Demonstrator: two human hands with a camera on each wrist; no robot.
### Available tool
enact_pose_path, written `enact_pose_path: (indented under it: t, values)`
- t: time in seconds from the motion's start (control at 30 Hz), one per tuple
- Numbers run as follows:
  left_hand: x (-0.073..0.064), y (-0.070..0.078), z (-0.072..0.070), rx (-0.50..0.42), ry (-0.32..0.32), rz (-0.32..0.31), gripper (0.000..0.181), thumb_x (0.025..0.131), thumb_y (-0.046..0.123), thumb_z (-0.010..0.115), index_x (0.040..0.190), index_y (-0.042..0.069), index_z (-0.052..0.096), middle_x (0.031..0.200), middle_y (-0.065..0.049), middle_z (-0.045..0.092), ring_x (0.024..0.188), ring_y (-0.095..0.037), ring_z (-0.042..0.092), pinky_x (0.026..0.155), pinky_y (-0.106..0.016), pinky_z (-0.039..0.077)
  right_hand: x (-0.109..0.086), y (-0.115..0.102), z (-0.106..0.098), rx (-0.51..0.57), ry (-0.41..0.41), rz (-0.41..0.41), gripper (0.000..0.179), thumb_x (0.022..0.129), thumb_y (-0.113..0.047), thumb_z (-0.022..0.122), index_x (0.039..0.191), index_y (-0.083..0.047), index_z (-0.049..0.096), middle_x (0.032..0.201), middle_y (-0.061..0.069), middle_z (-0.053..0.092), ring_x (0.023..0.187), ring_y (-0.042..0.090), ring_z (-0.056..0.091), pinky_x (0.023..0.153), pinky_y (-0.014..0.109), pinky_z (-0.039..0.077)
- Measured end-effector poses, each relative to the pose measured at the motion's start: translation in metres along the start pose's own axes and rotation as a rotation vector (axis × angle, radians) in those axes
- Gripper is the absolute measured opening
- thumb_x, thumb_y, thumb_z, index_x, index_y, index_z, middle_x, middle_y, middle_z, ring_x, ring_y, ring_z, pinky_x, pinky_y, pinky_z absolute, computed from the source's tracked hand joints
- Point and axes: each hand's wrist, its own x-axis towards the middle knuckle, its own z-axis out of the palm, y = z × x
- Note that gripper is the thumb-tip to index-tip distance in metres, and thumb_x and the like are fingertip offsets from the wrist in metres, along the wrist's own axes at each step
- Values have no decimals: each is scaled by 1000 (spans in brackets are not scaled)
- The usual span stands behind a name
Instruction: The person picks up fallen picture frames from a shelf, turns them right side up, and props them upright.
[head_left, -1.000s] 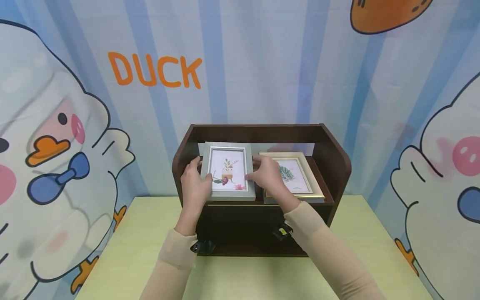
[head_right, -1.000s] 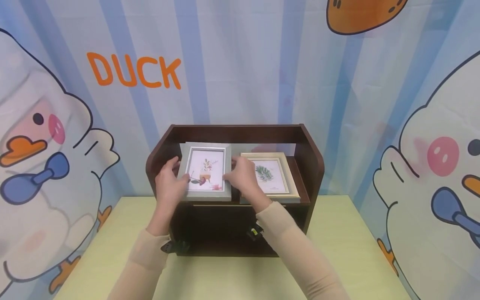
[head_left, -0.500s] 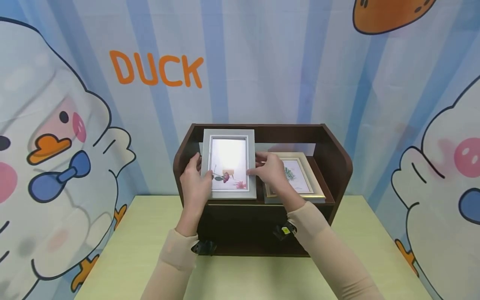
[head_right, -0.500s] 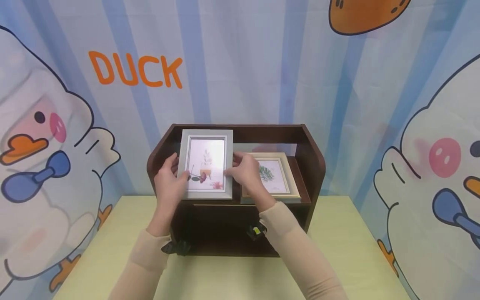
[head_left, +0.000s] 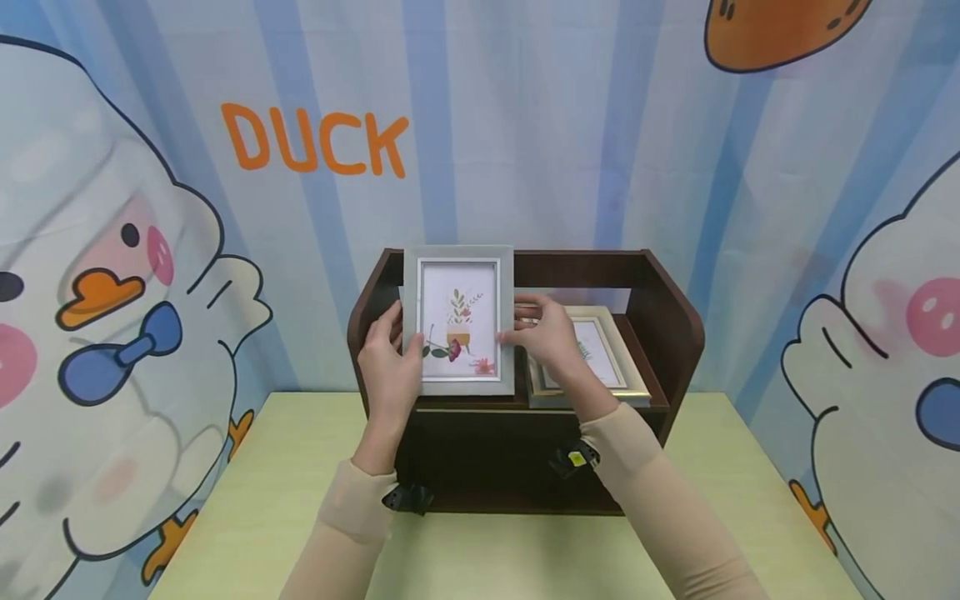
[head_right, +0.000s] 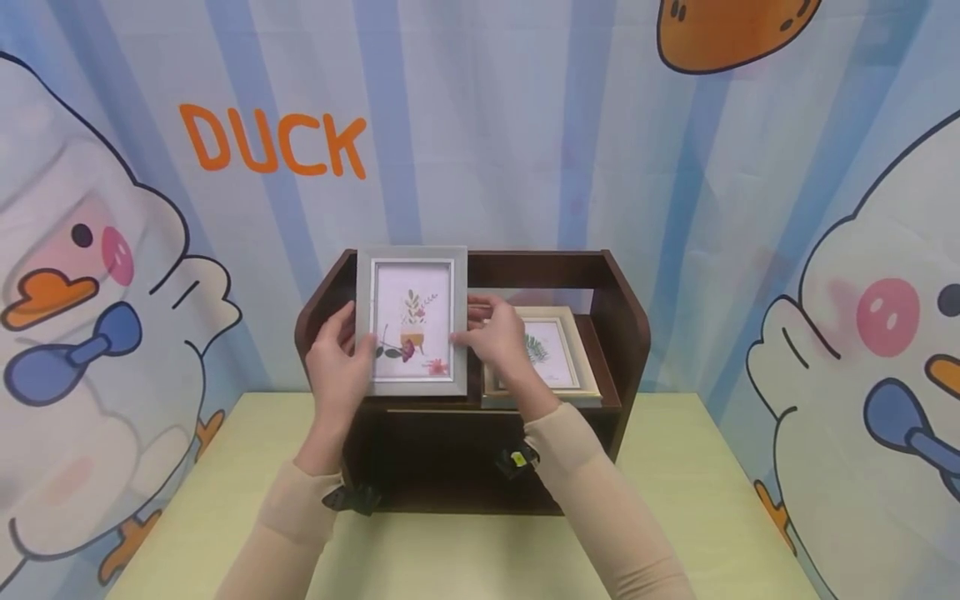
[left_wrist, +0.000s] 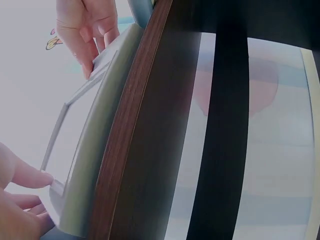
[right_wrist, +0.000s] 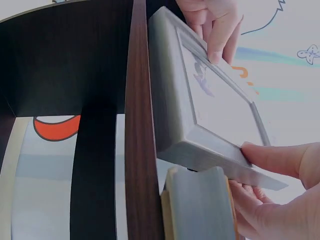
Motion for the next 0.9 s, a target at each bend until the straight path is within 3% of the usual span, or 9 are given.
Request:
enact_pose_path:
  t: [0.3, 0.9]
  values:
    - [0, -3, 1, -25, 26, 36, 47, 89, 4, 63, 134, 3, 52, 122, -18, 57, 114, -27, 59, 95, -33, 50, -4, 2, -2, 92, -24, -70, 58, 78, 4, 73, 130, -3, 49, 127, 16, 54, 118, 30, 57, 96, 40, 50]
    - [-4, -3, 1, -11, 23, -10, 34, 94, 11, 58, 126, 2, 56, 112, -17, 59, 108, -29, 60, 91, -38, 53, -5, 12, 0, 130, 3, -199, 55, 77, 2, 75, 126, -4, 52, 123, 15, 57, 113, 29, 59, 92, 37, 52]
